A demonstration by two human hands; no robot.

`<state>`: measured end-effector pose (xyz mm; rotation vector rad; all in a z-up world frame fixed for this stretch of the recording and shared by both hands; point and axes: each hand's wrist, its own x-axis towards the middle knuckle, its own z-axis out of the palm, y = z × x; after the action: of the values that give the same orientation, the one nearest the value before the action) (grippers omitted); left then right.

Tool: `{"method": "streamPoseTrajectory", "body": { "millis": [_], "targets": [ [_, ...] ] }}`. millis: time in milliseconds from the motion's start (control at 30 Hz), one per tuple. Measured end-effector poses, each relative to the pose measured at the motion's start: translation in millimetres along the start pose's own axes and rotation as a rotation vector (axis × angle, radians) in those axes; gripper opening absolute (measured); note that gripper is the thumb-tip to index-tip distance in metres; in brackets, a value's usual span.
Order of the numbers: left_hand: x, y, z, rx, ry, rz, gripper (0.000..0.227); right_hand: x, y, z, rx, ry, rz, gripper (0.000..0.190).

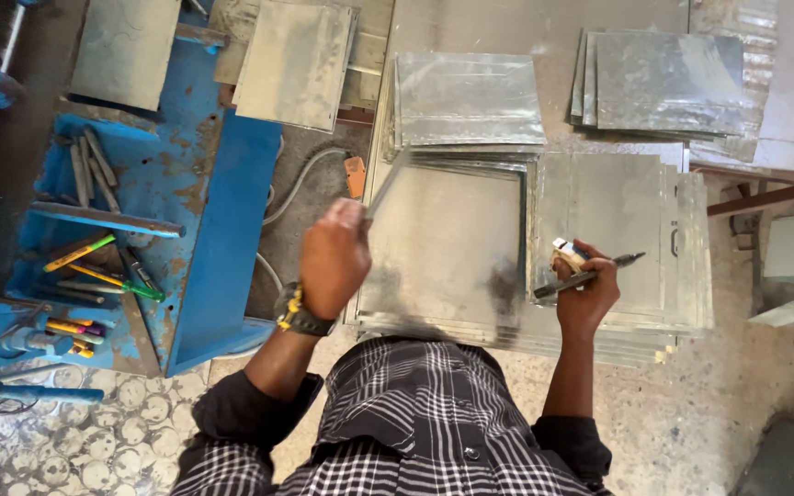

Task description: The person measures and marks multiple rectangular metal sheets using a ruler and a marker. They place the ruler on the sheet, draw a line, and then move the sheet to a stack before repeating the process on a new sheet.

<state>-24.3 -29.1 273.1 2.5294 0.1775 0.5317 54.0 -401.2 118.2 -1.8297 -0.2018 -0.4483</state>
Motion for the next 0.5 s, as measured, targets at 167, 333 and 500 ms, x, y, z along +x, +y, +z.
{"method": "streamPoseTrajectory", "body": {
  "millis": [167, 333, 500],
  "targets": [
    [-12, 4, 111, 0.280, -0.400, -0.152, 0.019, -9, 7, -2, 0.013, -0.002, -0.036, 0.040],
    [-20, 16, 251, 0.502, -0.472, -0.219, 0.029, -24, 1, 2, -0.031, -0.078, 0.029, 0.039],
    [-22, -8, 310, 0.364, -0.446, -0.174, 0.033, -28, -12, 0, -0.060, -0.123, -0.012, 0.039]
  ]
}}
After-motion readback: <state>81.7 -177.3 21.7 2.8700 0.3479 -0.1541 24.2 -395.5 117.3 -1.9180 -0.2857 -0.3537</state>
